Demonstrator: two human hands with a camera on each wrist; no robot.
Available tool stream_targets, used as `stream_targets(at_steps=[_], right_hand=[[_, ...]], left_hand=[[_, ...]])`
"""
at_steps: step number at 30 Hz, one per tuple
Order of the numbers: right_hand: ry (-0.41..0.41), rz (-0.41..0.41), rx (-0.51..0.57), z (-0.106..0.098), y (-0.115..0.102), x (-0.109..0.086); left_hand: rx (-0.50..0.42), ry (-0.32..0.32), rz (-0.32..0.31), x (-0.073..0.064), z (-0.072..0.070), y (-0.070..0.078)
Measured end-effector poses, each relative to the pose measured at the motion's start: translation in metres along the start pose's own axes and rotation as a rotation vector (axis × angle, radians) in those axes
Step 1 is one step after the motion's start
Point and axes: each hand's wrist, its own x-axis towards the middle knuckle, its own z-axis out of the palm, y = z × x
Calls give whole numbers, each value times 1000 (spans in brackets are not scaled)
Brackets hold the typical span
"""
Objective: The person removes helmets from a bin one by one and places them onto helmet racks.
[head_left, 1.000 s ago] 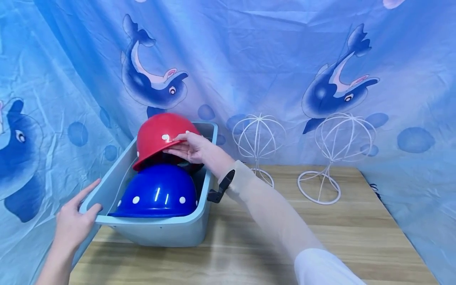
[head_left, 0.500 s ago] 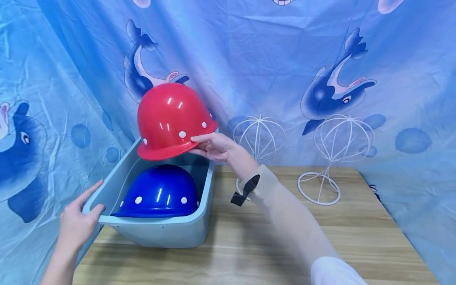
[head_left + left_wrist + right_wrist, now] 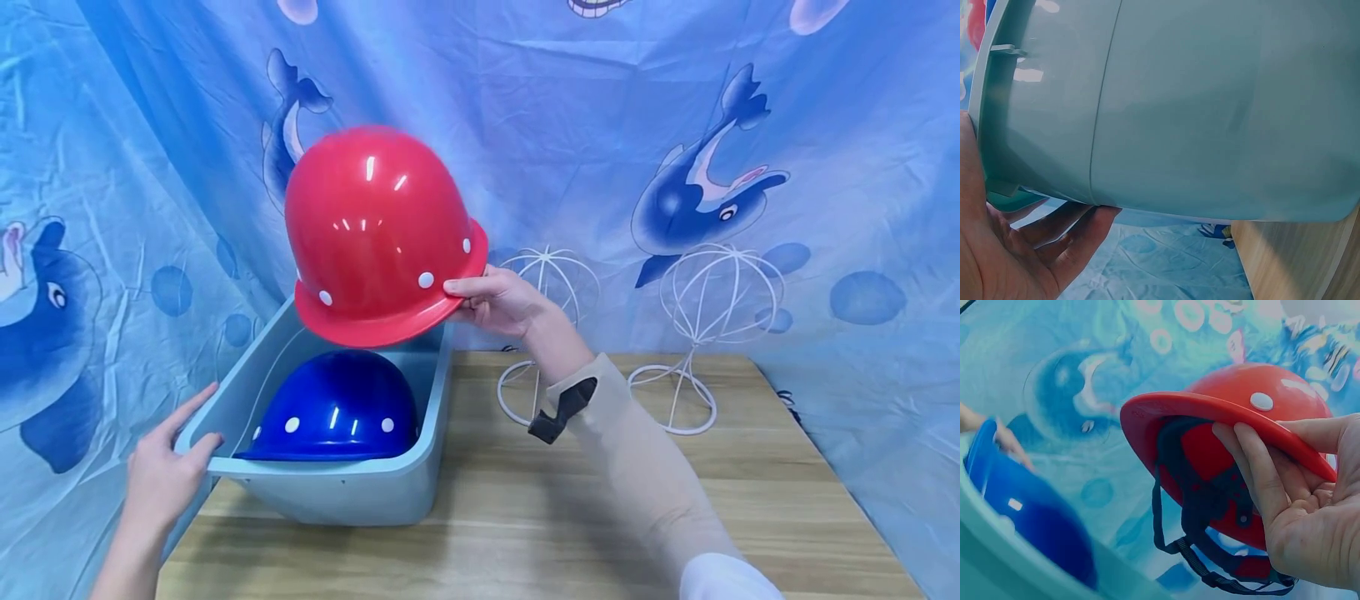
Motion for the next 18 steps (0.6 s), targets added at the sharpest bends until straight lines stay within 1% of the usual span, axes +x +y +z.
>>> stream_targets(at_steps=[3,5,10,15,18], right_hand=[[-37,-48,-10,1,-11,-9],[-42,-76,-15,1,-18,-15],[-75,-115,-27,-7,-32,-29],[-151,-134,-15,-17,-41,-45],[-200,-159,-2,-22,-47,-51]], left_hand=[[-8,-6,-7,0,0,1],[-12,-15,-12,-1,-1,1],[-18,-26,-22,-2,-2,1],[-30,-31,-18,-2,-1,0],[-40,-36,-21,-1,-1,0]])
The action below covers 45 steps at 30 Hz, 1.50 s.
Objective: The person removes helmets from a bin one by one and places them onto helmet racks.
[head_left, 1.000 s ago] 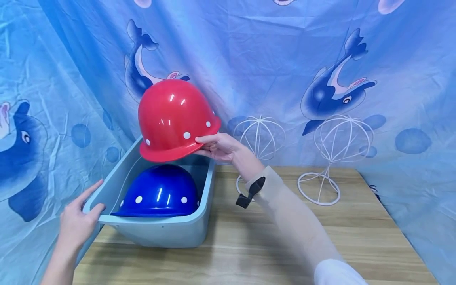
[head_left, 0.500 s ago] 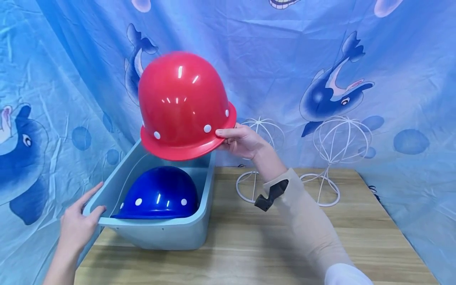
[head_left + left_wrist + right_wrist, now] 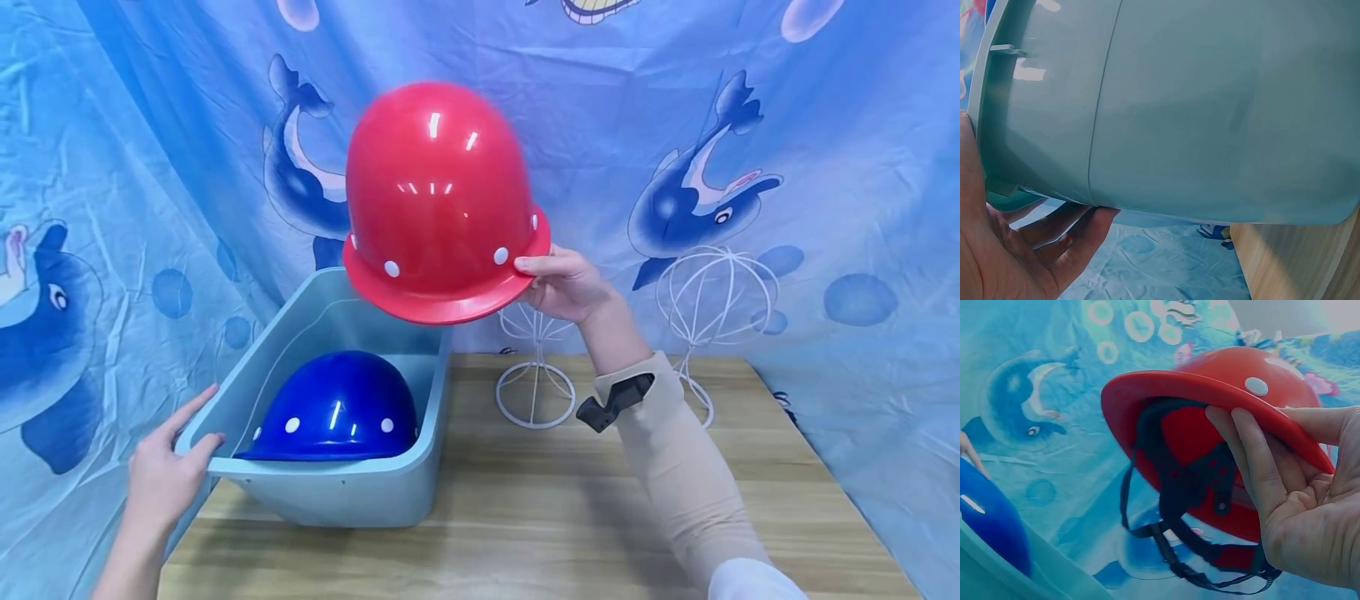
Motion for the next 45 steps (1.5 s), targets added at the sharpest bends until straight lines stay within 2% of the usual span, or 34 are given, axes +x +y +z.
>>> stream_targets(at_steps=[8,14,20,26,35,45], right_hand=[[-115,-68,65,-18,-19,-21],[-153,-108,143,-28,-36,-45],[-144,-140,143,-34,-51,-63],[-123,-167,132,-37,-65,-79],[-111,-202,104,-42,-83,-105],[-90,-236,91,-51,-96,-128]], left_hand=[[-16,16,11,1,8,-3],[-14,37,5,1,11,-1],[-36,3,-2,1,8,5],[-35,1,-6,2,11,3],[-36,43,-23,3,15,0],[-35,66,-29,2,13,1]])
